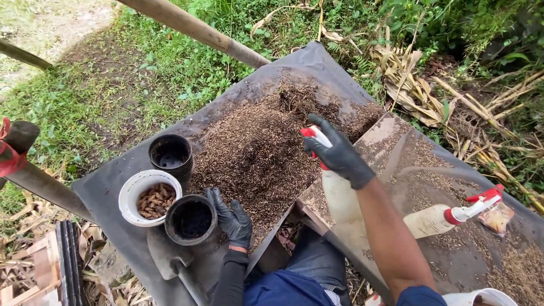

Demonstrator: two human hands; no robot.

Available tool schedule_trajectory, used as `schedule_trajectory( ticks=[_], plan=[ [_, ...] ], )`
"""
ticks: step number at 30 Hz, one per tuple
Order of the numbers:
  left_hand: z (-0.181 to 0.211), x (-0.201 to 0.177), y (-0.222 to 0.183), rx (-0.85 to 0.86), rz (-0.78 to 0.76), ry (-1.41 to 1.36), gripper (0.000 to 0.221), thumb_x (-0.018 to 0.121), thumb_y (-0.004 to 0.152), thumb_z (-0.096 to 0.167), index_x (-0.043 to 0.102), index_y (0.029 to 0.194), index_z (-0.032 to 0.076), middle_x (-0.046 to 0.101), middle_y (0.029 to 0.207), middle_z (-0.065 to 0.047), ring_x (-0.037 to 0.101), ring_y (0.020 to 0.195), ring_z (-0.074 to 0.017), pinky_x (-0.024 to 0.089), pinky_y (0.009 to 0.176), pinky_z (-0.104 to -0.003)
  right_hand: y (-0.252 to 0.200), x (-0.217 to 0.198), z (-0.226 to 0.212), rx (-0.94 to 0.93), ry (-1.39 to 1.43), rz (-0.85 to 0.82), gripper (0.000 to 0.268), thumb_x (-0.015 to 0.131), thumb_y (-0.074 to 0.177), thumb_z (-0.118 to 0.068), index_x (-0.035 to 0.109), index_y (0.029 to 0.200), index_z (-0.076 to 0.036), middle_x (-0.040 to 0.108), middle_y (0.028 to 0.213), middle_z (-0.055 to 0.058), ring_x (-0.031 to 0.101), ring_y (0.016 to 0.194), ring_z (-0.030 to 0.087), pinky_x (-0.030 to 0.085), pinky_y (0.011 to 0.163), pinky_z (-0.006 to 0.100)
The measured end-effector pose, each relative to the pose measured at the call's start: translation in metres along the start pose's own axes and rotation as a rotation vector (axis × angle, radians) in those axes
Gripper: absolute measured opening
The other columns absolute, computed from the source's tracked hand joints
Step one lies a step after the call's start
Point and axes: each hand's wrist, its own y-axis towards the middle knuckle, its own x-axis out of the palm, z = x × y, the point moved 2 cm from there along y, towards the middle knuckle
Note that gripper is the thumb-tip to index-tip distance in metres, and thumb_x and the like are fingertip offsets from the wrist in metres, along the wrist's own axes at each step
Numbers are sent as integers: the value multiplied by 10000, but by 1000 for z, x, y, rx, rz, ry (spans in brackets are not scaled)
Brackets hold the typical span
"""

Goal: Preparing a soil mixture by mixing dry components, moistening them with a spray bottle, and filling plastic pots.

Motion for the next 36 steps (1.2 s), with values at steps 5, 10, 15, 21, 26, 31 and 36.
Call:
schedule_trajectory(
  ticks=[5, 10, 15, 21, 26, 31, 36],
  plan=[
    [-5, 3, -1, 3, 10, 26, 606, 421, 1072, 326, 360, 1595, 27, 305, 1603, -318, 253, 1487, -516, 166, 1194, -634, 8, 39, 1, -5, -88, -121, 687, 726, 959, -221, 409, 1562, -137, 706, 730, 100, 681, 600, 186, 571, 655, 331],
    [-2, 2, 0, -1, 19, 6, 601, 413, 1072, 324, 372, 1592, 27, 321, 1597, -319, 268, 1482, -513, 174, 1191, -639, -3, 68, 0, -40, -9, -247, 636, 714, 943, -158, 477, 1533, -157, 726, 875, 124, 674, 727, 195, 580, 768, 341],
    [-7, 5, -3, -14, 13, -15, 604, 394, 1074, 320, 350, 1603, 32, 299, 1612, -310, 245, 1493, -504, 158, 1193, -645, -13, 85, 7, 32, 80, -286, 573, 679, 978, -155, 468, 1508, -101, 691, 951, 157, 656, 782, 191, 611, 720, 311],
    [-5, 1, -4, -41, -1, -14, 613, 378, 1074, 328, 340, 1609, 33, 282, 1622, -311, 227, 1500, -500, 143, 1198, -643, -21, 90, 19, 14, 139, -250, 545, 680, 980, -174, 496, 1485, -83, 698, 957, 149, 668, 776, 171, 621, 693, 282],
    [-10, 4, -8, -51, -9, -14, 616, 392, 1071, 330, 340, 1609, 34, 281, 1618, -315, 223, 1499, -504, 133, 1200, -646, -21, 77, 26, -21, 25, -209, 629, 732, 936, -230, 497, 1507, -109, 732, 978, 178, 691, 754, 186, 624, 747, 354],
    [-4, 0, -3, -16, 1, -5, 612, 384, 1077, 336, 342, 1603, 26, 268, 1630, -305, 208, 1507, -503, 122, 1196, -648, -13, 58, 24, -73, 126, -53, 533, 692, 976, -166, 512, 1473, -96, 740, 902, 120, 690, 771, 150, 584, 775, 312],
    [2, -3, 0, -9, 0, -12, 594, 388, 1077, 300, 347, 1598, 18, 279, 1622, -311, 225, 1504, -498, 137, 1199, -633, 6, 25, 43, -80, 252, 22, 487, 644, 1004, -128, 504, 1468, -89, 723, 1002, 165, 706, 878, 206, 621, 863, 359]
  ],
)
